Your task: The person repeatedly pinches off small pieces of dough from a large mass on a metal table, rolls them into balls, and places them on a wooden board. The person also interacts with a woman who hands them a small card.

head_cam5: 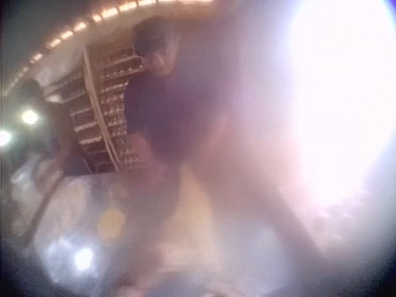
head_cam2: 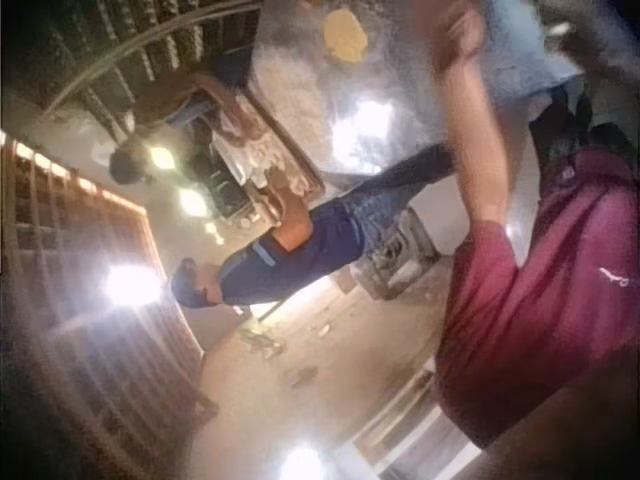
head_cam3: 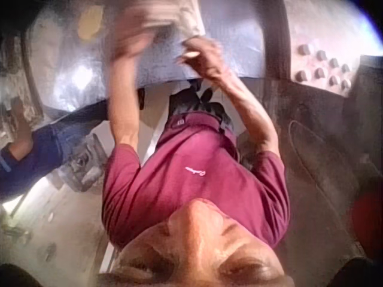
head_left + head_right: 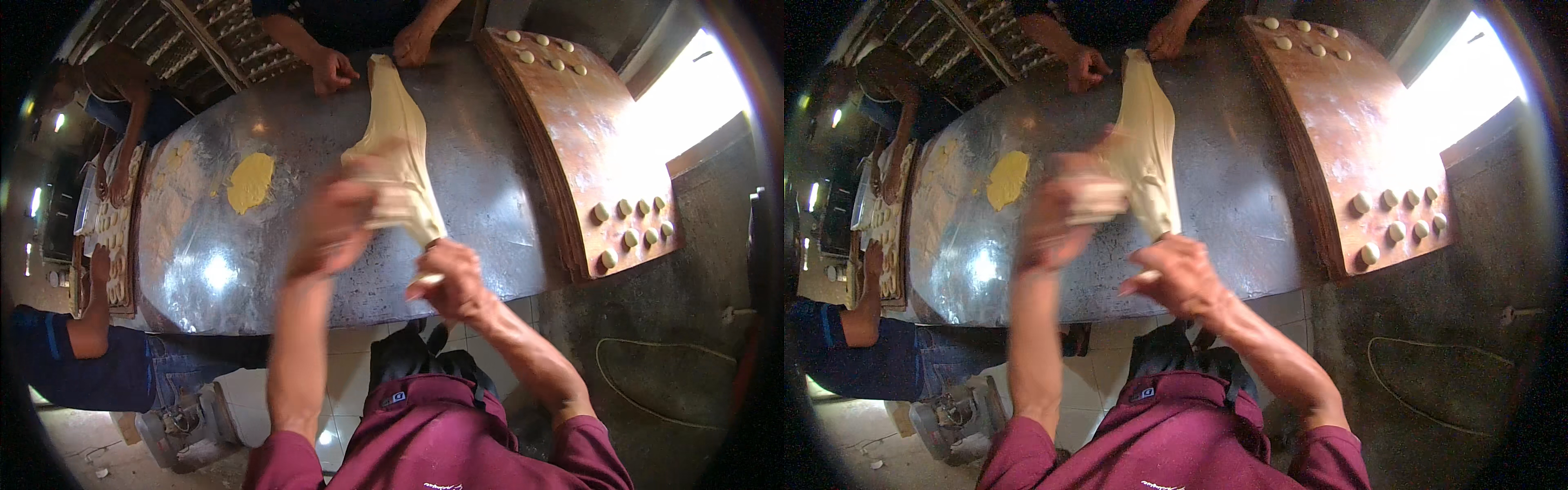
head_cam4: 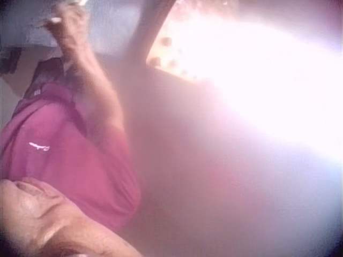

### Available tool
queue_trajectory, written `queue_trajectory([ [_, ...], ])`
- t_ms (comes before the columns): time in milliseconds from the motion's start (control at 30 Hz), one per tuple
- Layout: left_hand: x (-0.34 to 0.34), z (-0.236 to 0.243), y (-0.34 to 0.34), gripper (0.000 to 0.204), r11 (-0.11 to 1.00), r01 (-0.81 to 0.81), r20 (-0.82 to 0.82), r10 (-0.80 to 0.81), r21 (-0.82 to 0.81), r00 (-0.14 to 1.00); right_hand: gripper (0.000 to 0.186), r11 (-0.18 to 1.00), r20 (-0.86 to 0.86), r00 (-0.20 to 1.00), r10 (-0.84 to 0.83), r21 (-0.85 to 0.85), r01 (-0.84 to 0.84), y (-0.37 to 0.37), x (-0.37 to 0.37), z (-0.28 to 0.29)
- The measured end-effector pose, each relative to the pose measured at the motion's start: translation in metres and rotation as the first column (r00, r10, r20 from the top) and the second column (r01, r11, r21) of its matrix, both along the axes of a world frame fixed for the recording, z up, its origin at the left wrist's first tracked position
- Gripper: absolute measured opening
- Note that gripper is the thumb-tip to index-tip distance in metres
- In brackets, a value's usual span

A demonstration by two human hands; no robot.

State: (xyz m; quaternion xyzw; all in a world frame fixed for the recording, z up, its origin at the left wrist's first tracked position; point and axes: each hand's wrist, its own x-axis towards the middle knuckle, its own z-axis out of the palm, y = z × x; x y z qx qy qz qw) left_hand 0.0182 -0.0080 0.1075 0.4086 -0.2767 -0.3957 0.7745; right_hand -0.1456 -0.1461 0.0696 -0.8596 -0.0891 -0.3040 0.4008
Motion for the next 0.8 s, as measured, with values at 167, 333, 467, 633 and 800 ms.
queue_trajectory([
  [167,0.038,-0.123,-0.076,0.02,0.929,-0.369,-0.253,0.367,0.041,0.895,0.038,0.933,-0.053,0.972,0.231,0.296,-0.206,0.089,-0.07,0.02],
  [333,0.001,-0.033,-0.027,0.043,0.984,-0.175,-0.443,0.138,-0.042,0.886,0.036,0.91,-0.132,0.969,-0.209,-0.39,0.143,0.048,-0.068,-0.02],
  [467,-0.105,-0.073,0.055,0.02,0.714,-0.599,0.905,-0.117,0.363,0.409,0.04,0.909,-0.394,0.865,-0.311,-0.388,0.15,-0.018,-0.056,-0.046],
  [633,-0.064,-0.071,0.124,0.019,0.447,-0.815,0.911,-0.35,0.369,0.22,0.028,0.747,-0.318,0.856,-0.407,-0.655,0.112,-0.078,-0.086,-0.047],
  [800,-0.086,-0.094,0.029,0.018,0.561,-0.749,0.931,-0.29,0.353,0.222,0.051,0.93,-0.422,0.883,-0.204,-0.366,0.039,-0.004,-0.014,-0.064],
])
